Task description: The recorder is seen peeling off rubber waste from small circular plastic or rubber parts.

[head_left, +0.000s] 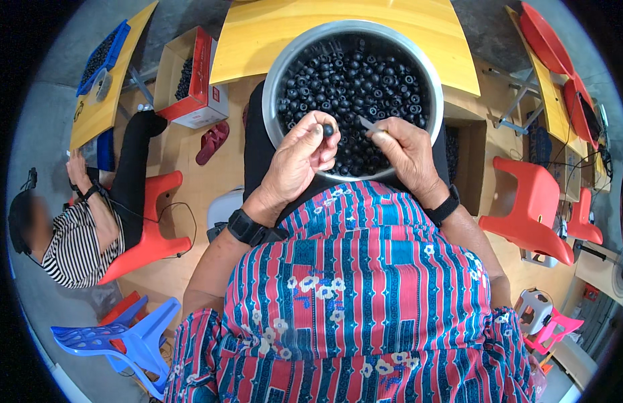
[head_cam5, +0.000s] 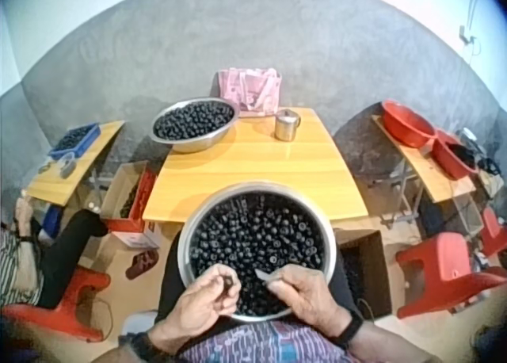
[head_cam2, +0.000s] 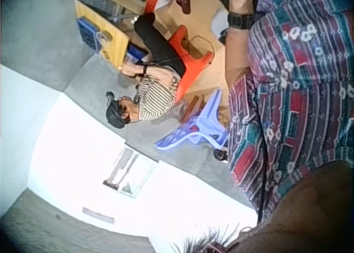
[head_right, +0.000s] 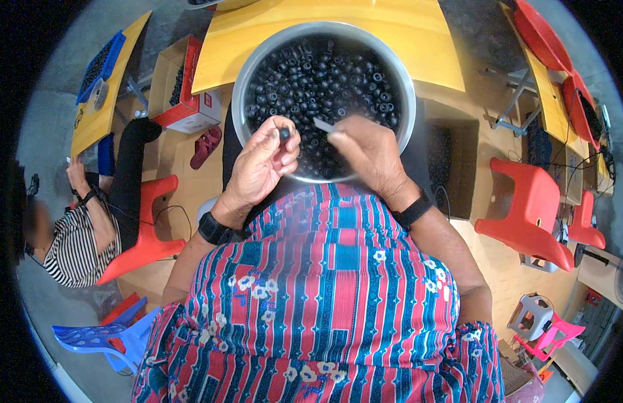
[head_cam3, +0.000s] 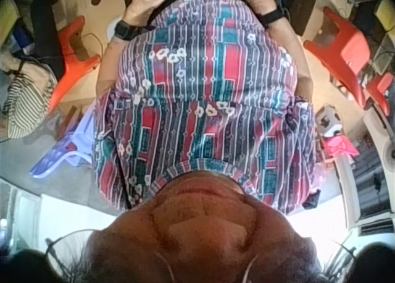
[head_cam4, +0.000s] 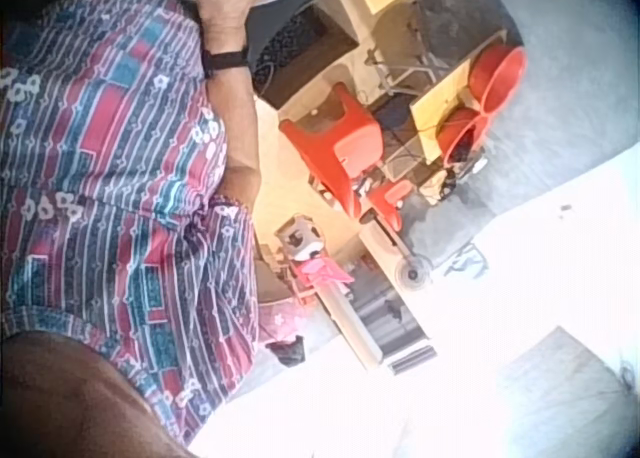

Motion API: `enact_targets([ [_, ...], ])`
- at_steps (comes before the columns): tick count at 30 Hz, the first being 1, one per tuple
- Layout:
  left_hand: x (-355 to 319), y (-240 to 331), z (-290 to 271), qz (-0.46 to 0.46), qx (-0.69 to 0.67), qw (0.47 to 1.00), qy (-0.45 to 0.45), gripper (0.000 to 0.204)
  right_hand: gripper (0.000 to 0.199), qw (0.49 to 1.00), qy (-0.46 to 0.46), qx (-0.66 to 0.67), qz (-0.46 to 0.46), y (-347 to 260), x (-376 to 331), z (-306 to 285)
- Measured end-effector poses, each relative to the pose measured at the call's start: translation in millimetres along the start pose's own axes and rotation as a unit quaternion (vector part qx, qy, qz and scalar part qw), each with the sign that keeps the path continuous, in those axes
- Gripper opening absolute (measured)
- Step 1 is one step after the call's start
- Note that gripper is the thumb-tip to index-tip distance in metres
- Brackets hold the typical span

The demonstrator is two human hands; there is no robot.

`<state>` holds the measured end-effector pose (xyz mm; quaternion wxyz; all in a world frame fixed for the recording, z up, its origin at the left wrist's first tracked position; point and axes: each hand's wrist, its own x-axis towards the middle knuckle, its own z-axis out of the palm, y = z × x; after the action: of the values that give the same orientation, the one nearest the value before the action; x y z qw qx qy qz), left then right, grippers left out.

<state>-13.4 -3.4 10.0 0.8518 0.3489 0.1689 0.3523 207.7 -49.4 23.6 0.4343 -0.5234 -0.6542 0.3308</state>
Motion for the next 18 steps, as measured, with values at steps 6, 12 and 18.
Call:
enact_targets([
  [6,3,-17,-2,-0.011,-0.043,0.999,0.025,0.024,0.051,0.98,-0.041,-0.131,-0.141,-19,1,11],
  [12,4,-21,-3,-0.035,-0.077,0.996,0.04,0.025,0.05,0.975,-0.052,-0.177,-0.127,-20,1,8],
  [18,5,-23,-5,-0.032,-0.056,0.998,0.018,0.019,0.05,0.976,-0.059,-0.171,-0.119,-19,5,10],
])
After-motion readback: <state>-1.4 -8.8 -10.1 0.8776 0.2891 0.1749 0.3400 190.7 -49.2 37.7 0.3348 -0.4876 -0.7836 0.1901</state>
